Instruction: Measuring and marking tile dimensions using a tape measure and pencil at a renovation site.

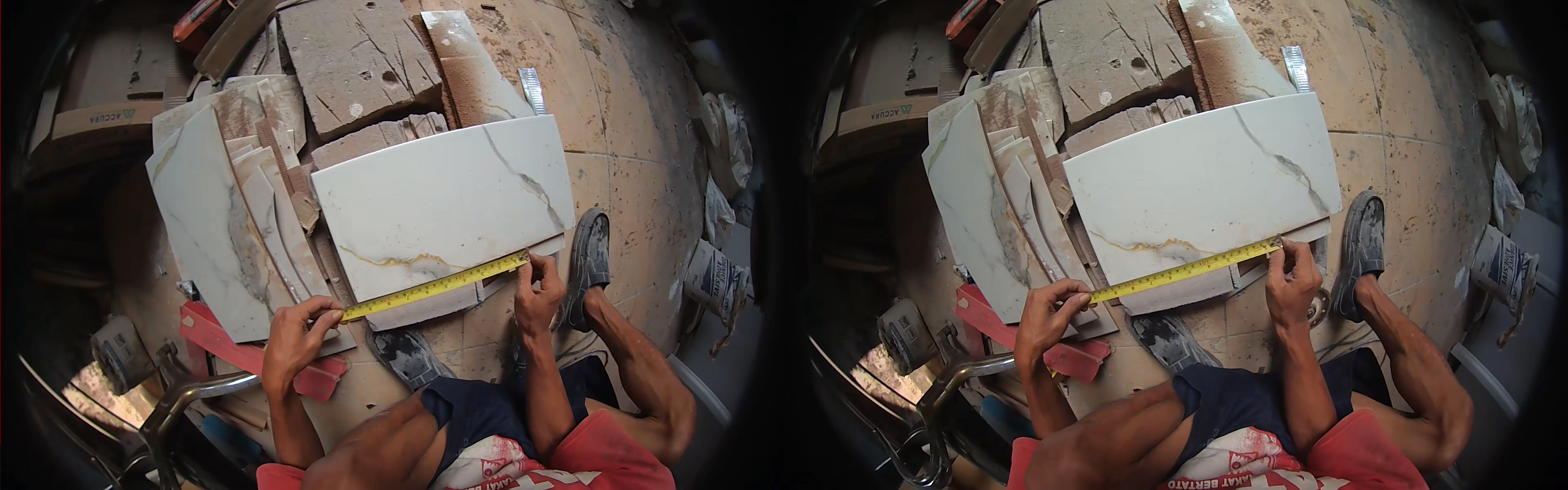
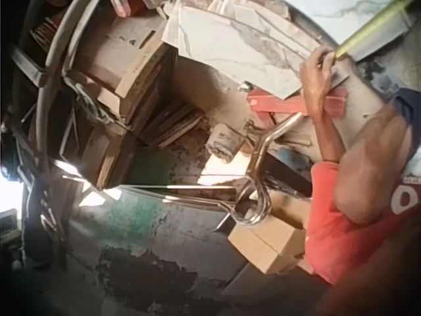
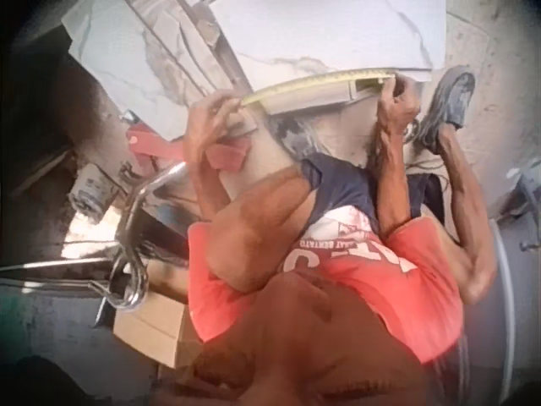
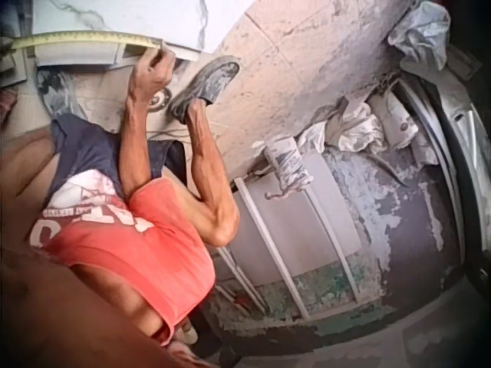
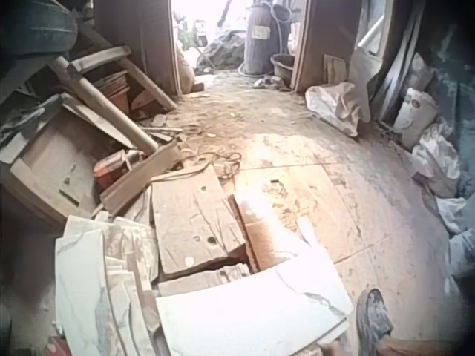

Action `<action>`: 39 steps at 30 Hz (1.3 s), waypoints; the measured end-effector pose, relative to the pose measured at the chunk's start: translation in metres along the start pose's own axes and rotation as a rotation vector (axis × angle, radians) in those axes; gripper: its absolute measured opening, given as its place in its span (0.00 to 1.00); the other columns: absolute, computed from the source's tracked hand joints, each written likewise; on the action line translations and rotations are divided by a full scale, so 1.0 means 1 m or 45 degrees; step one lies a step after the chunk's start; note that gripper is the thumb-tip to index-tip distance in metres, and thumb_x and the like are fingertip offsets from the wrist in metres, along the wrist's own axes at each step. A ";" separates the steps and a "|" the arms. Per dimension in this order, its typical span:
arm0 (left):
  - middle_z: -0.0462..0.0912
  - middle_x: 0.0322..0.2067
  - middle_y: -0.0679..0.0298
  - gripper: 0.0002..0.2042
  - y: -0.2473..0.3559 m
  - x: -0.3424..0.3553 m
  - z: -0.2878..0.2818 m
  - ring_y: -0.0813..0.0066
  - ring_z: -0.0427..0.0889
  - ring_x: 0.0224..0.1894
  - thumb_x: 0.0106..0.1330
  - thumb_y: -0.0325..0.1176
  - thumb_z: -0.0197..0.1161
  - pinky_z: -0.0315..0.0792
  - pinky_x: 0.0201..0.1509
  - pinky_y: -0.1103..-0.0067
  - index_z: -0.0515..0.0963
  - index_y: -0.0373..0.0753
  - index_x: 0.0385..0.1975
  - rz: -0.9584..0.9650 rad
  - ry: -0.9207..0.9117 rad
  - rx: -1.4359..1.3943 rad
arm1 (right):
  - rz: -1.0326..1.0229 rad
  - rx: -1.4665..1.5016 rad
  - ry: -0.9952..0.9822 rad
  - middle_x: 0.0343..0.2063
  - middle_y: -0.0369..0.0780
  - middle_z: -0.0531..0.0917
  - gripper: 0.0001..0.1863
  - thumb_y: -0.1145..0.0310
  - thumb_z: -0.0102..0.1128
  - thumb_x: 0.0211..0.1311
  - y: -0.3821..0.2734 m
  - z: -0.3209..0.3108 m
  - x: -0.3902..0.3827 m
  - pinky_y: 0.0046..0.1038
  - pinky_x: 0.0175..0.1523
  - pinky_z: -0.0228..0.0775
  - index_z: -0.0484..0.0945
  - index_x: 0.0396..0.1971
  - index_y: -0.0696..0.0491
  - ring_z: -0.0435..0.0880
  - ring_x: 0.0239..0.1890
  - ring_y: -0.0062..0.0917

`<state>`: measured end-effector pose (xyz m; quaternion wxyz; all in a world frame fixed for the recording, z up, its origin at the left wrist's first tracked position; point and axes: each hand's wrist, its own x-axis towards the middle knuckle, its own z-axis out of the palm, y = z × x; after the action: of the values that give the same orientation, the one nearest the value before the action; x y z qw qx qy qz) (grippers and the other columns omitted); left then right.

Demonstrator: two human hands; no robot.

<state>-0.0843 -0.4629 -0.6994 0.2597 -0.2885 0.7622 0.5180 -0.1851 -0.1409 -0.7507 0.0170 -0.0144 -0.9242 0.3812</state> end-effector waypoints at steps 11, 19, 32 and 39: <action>0.83 0.25 0.57 0.06 0.031 0.034 -0.048 0.69 0.84 0.29 0.62 0.30 0.60 0.73 0.37 0.77 0.80 0.36 0.34 0.290 0.381 0.193 | -0.187 0.005 -0.073 0.26 0.47 0.83 0.04 0.76 0.54 0.58 -0.046 0.023 0.061 0.30 0.30 0.74 0.75 0.31 0.61 0.84 0.29 0.34; 0.85 0.29 0.59 0.09 0.018 0.116 -0.043 0.63 0.84 0.33 0.61 0.35 0.60 0.74 0.39 0.73 0.81 0.39 0.36 0.248 0.516 0.222 | -0.309 -0.118 -0.102 0.27 0.50 0.83 0.04 0.74 0.54 0.59 -0.049 0.049 0.112 0.36 0.35 0.73 0.73 0.31 0.59 0.84 0.29 0.42; 0.83 0.25 0.61 0.06 0.038 -0.027 -0.053 0.80 0.79 0.26 0.62 0.24 0.58 0.73 0.34 0.83 0.79 0.29 0.34 0.264 0.323 -0.106 | -0.526 0.060 -0.185 0.33 0.45 0.84 0.04 0.79 0.53 0.62 -0.063 0.040 0.100 0.30 0.46 0.74 0.75 0.36 0.59 0.84 0.39 0.28; 0.84 0.24 0.57 0.08 0.021 -0.223 -0.022 0.74 0.83 0.21 0.48 0.16 0.61 0.75 0.26 0.84 0.79 0.30 0.29 0.040 0.697 0.017 | -1.050 0.358 -0.440 0.37 0.44 0.84 0.17 0.85 0.53 0.55 -0.121 0.039 0.037 0.45 0.62 0.60 0.69 0.44 0.53 0.84 0.41 0.32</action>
<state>0.0547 -0.4391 -0.5238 0.0378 -0.4043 0.8117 0.4197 -0.2254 -0.2522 -0.6923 0.0146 0.4203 -0.7814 0.4610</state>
